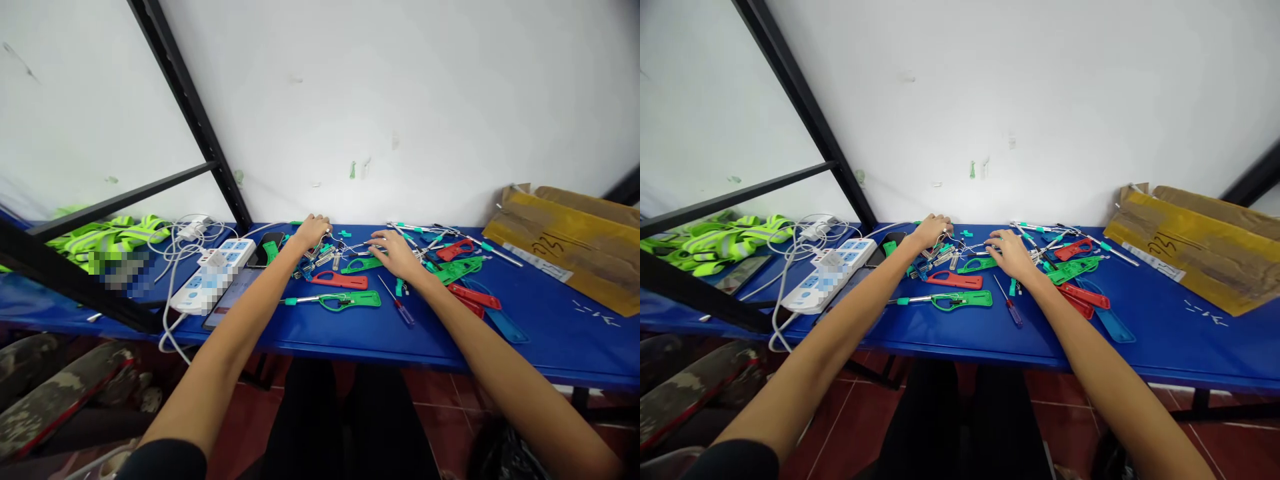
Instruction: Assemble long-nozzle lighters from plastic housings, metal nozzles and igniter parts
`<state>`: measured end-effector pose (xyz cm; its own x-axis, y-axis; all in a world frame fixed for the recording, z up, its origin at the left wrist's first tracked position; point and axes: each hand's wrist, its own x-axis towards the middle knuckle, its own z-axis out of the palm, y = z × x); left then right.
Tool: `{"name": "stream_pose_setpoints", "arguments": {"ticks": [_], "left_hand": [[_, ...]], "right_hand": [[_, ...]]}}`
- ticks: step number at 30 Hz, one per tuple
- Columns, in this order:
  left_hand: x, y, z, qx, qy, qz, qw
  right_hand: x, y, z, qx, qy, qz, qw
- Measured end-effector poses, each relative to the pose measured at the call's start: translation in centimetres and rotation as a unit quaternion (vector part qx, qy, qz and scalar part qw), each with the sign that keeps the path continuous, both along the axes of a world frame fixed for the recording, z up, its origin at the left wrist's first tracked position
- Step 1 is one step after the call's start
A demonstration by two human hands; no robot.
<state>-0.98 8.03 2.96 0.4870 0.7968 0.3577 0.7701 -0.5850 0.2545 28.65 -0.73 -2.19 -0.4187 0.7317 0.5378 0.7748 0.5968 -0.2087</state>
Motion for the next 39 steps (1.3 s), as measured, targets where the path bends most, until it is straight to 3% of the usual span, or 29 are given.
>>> {"name": "stream_pose_setpoints", "arguments": {"ticks": [3, 6, 7, 8, 10, 13, 17, 22, 28, 31, 33, 36, 39], "left_hand": [[-1.3, -0.1, 2.3, 0.046, -0.089, 0.035, 0.994], [-2.5, -1.8, 4.6, 0.091, -0.186, 0.054, 0.977], [-2.6, -2.8, 5.1, 0.096, -0.219, 0.034, 0.97], [-2.5, -4.0, 5.3, 0.074, -0.287, -0.027, 0.955], [-2.0, -6.5, 5.2, -0.012, -0.355, -0.135, 0.925], [-1.0, -9.8, 4.3, -0.159, -0.309, -0.178, 0.921], [-0.6, -11.9, 3.3, -0.274, -0.189, -0.201, 0.921], [-0.7, -12.7, 2.7, -0.36, -0.079, -0.209, 0.906], [-1.1, -12.5, 2.8, -0.382, -0.093, -0.234, 0.889], [-2.2, -13.6, 3.3, -0.366, -0.132, -0.224, 0.893], [-3.1, -15.4, 3.1, -0.317, -0.153, -0.188, 0.917], [-4.3, -19.2, 1.5, -0.197, -0.137, -0.097, 0.966], [-4.7, -22.7, -0.9, -0.07, -0.113, -0.047, 0.99]], "right_hand": [[-0.4, -1.0, 0.6, 0.015, 0.016, 0.011, 1.0], [-1.5, -2.4, 1.0, 0.025, 0.023, 0.033, 0.999], [-2.1, -2.9, 1.1, 0.028, 0.021, 0.048, 0.998], [-2.7, -3.5, 1.2, 0.03, 0.014, 0.07, 0.997], [-3.8, -4.5, 1.5, 0.025, -0.004, 0.118, 0.993], [-4.7, -5.8, 2.2, -0.005, -0.018, 0.174, 0.985], [-4.2, -7.2, 3.1, -0.065, -0.04, 0.241, 0.968], [-2.9, -9.2, 3.0, -0.087, -0.08, 0.251, 0.961], [-3.5, -10.1, 2.3, -0.085, -0.072, 0.252, 0.961], [-3.8, -9.9, 1.8, -0.096, -0.07, 0.255, 0.959], [-3.9, -9.8, 1.5, -0.105, -0.066, 0.255, 0.959], [-4.0, -9.8, 1.3, -0.117, -0.051, 0.259, 0.957], [-4.1, -10.0, 1.3, -0.128, -0.038, 0.265, 0.955]]}}
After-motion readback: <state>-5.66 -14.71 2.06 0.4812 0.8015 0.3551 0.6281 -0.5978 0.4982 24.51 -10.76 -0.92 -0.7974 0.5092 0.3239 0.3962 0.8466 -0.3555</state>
